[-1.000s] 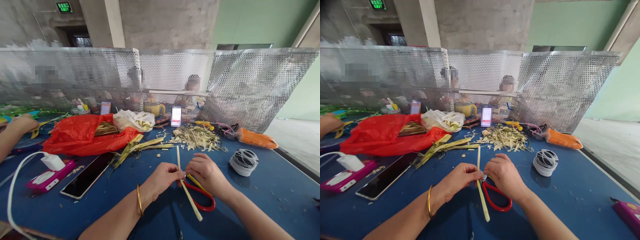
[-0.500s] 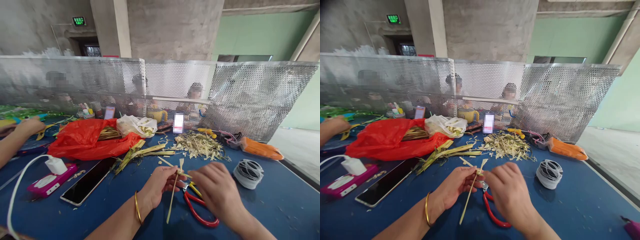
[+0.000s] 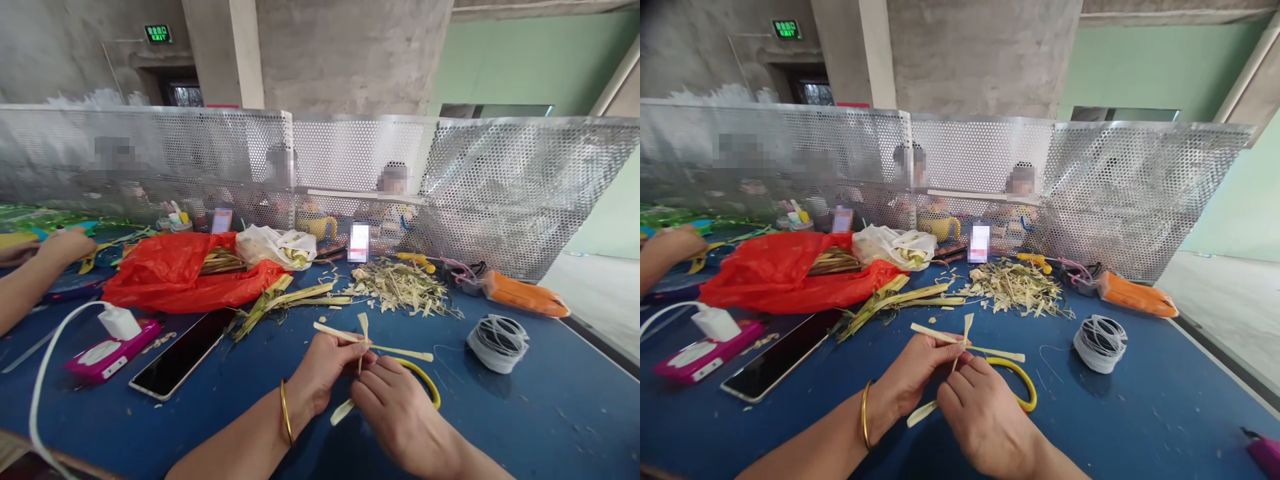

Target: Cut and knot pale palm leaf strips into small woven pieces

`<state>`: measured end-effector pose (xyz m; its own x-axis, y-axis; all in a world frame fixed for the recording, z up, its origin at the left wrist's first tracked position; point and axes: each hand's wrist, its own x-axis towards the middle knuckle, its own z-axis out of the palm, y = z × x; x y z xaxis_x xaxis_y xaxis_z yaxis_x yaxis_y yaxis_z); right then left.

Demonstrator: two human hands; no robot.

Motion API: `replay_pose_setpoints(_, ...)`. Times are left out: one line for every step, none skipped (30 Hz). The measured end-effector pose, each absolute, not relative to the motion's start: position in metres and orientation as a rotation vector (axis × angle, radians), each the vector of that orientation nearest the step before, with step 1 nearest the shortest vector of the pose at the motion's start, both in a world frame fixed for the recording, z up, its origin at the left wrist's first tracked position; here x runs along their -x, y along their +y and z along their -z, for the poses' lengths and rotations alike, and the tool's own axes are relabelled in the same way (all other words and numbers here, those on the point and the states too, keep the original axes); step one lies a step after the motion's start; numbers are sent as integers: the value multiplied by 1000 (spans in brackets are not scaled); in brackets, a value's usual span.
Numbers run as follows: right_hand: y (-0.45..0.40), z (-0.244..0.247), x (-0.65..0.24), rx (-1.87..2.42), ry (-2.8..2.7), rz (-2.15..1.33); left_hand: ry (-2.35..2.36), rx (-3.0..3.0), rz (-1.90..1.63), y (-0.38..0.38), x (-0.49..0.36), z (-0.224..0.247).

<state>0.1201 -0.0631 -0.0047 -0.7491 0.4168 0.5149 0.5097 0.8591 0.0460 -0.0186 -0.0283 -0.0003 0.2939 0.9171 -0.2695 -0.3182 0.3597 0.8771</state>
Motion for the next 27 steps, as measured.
replay_pose_setpoints(-64, 5, -119, 653, -2521, 223, 915, -800, -976, -30, 17, 0)
replay_pose_setpoints(-65, 6, -117, 640, -2510, 197, 927, -792, -990, -31, 16, -1)
replay_pose_setpoints(-66, 7, -116, 640, -2499, 176, 942, -789, -999, -32, 15, -1)
replay_pose_setpoints(-66, 7, -114, 645, -2491, 160, 955, -790, -1004, -32, 15, -1)
replay_pose_setpoints(-67, 7, -114, 650, -2491, 153, 962, -796, -1001, -33, 15, -1)
replay_pose_setpoints(-67, 6, -114, 651, -2501, 158, 962, -801, -996, -32, 15, -1)
replay_pose_setpoints(-67, 4, -115, 640, -2522, 179, 957, -806, -994, -31, 16, -1)
replay_pose_setpoints(-66, 1, -116, 619, -2546, 216, 948, -808, -996, -30, 17, -2)
replay_pose_setpoints(-66, -2, -119, 602, -2555, 264, 940, -808, -1002, -29, 19, -3)
replay_pose_setpoints(-65, -5, -122, 603, -2537, 323, 932, -807, -1014, -28, 20, -4)
replay_pose_setpoints(-63, -9, -126, 642, -2489, 387, 925, -807, -1026, -27, 22, -6)
replay_pose_setpoints(-61, -11, -130, 721, -2418, 448, 926, -806, -1034, -26, 24, -7)
replay_pose_setpoints(-58, -13, -133, 828, -2338, 500, 931, -807, -1034, -25, 26, -8)
replay_pose_setpoints(-55, -14, -137, 941, -2275, 535, 939, -808, -1028, -24, 27, -9)
replay_pose_setpoints(-51, -14, -139, 1035, -2240, 553, 949, -811, -1020, -24, 28, -10)
replay_pose_setpoints(-48, -13, -141, 1103, -2239, 551, 963, -821, -1010, -23, 28, -10)
replay_pose_setpoints(-46, -10, -142, 1143, -2262, 534, 980, -845, -1006, -22, 28, -9)
replay_pose_setpoints(-44, -8, -142, 1160, -2291, 509, 1002, -883, -1009, -22, 27, -8)
replay_pose_setpoints(-43, -5, -141, 1166, -2318, 484, 1029, -931, -1014, -22, 27, -6)
replay_pose_setpoints(-43, -2, -140, 1166, -2333, 465, 1066, -981, -1022, -22, 26, -5)
replay_pose_setpoints(-44, 0, -139, 1156, -2341, 454, 1105, -1023, -1034, -22, 25, -4)
replay_pose_setpoints(-46, 1, -137, 1136, -2345, 447, 1139, -1051, -1049, -23, 24, -3)
replay_pose_setpoints(-48, 1, -135, 1106, -2349, 439, 1164, -1064, -1065, -23, 23, -2)
replay_pose_setpoints(-50, 1, -133, 1069, -2356, 427, 1176, -1065, -1076, -24, 22, -2)
replay_pose_setpoints(-53, 0, -131, 1032, -2364, 415, 1176, -1059, -1081, -25, 21, -3)
replay_pose_setpoints(-56, -1, -129, 1002, -2368, 402, 1170, -1050, -1081, -25, 21, -3)
replay_pose_setpoints(-58, -2, -128, 983, -2368, 388, 1164, -1040, -1075, -26, 21, -4)
